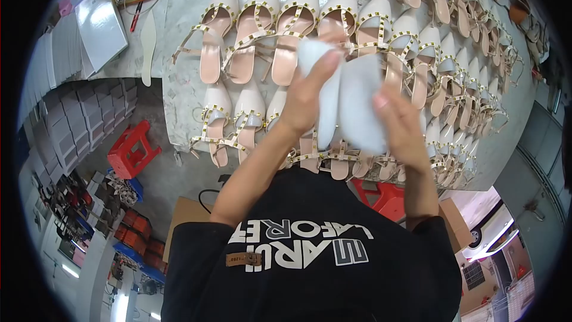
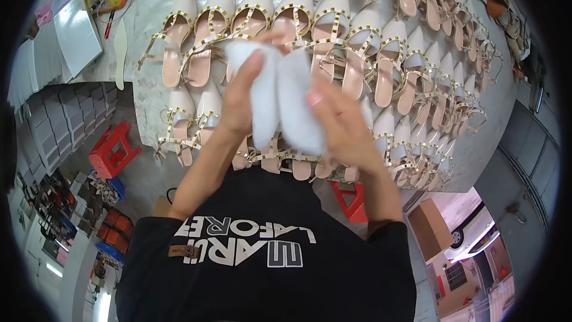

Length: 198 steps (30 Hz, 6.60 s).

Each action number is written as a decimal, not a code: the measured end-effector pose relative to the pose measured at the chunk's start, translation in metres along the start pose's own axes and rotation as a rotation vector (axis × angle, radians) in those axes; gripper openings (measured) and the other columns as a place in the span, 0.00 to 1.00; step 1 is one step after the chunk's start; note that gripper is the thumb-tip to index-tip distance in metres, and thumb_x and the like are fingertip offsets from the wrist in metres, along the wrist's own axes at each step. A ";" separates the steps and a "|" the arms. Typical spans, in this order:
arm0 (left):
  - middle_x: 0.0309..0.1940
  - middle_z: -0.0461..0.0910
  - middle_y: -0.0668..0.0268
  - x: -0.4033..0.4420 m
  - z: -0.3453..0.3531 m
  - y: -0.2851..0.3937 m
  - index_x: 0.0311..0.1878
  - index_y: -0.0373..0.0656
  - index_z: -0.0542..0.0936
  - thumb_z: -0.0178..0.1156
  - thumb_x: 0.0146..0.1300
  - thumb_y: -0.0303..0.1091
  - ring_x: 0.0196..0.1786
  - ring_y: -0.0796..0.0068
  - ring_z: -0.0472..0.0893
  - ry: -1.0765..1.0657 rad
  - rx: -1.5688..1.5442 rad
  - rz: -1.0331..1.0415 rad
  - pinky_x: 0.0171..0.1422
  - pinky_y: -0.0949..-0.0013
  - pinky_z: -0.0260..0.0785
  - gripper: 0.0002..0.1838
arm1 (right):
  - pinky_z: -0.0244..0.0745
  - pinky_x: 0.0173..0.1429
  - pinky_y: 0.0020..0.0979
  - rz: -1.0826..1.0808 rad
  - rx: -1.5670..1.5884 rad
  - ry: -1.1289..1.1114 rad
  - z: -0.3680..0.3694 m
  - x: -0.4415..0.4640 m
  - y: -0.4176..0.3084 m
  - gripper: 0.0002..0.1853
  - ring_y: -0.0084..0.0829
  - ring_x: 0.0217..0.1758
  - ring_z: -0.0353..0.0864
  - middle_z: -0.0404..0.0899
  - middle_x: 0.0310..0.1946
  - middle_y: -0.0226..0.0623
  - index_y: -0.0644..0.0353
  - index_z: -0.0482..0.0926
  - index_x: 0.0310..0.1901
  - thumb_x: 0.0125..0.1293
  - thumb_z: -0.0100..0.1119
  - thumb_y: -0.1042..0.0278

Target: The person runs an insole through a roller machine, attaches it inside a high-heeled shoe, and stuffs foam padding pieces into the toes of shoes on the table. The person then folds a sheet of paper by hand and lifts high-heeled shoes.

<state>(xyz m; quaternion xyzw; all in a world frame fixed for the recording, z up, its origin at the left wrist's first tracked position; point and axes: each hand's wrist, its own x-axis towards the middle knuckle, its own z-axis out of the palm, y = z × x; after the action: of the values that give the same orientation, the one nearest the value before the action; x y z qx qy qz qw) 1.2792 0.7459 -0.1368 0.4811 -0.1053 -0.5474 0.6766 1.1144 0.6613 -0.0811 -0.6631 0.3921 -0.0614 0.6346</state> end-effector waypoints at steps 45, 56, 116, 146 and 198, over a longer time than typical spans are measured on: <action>0.48 0.78 0.62 -0.028 -0.050 0.009 0.73 0.45 0.64 0.62 0.69 0.48 0.46 0.71 0.83 -0.039 0.743 0.342 0.50 0.68 0.75 0.34 | 0.78 0.54 0.45 -0.601 -1.037 0.175 -0.007 0.162 0.044 0.30 0.50 0.52 0.79 0.73 0.58 0.50 0.54 0.71 0.67 0.61 0.57 0.78; 0.37 0.78 0.62 0.001 -0.069 0.054 0.67 0.38 0.69 0.54 0.69 0.40 0.37 0.75 0.80 0.090 0.160 0.015 0.40 0.68 0.75 0.26 | 0.80 0.51 0.28 -0.438 -0.667 0.256 0.042 0.070 -0.042 0.33 0.33 0.48 0.82 0.73 0.55 0.43 0.53 0.78 0.64 0.55 0.53 0.88; 0.36 0.73 0.56 0.046 -0.206 0.027 0.59 0.28 0.72 0.54 0.59 0.31 0.33 0.68 0.69 -0.175 -0.853 -0.243 0.38 0.65 0.66 0.25 | 0.77 0.36 0.49 -0.615 -1.231 0.368 0.170 0.240 0.011 0.19 0.49 0.40 0.83 0.75 0.47 0.50 0.53 0.76 0.51 0.55 0.58 0.75; 0.59 0.76 0.58 -0.012 -0.145 0.053 0.73 0.43 0.66 0.58 0.54 0.24 0.51 0.55 0.84 0.116 0.142 0.165 0.49 0.61 0.76 0.38 | 0.79 0.54 0.45 -0.763 -0.926 0.206 0.079 0.198 -0.011 0.24 0.49 0.54 0.80 0.76 0.54 0.48 0.57 0.76 0.58 0.57 0.65 0.73; 0.50 0.79 0.47 0.057 -0.235 0.050 0.50 0.38 0.78 0.56 0.65 0.27 0.49 0.43 0.79 0.561 0.974 0.385 0.53 0.53 0.71 0.11 | 0.77 0.53 0.40 -0.553 -0.599 -0.004 0.216 0.235 0.006 0.15 0.49 0.44 0.82 0.80 0.39 0.47 0.61 0.87 0.36 0.49 0.55 0.85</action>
<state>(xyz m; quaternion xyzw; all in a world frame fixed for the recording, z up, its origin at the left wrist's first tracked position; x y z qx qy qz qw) 1.4904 0.8207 -0.2413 0.8348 -0.2468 -0.1552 0.4669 1.3977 0.6934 -0.2247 -0.8992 0.1981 -0.1115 0.3739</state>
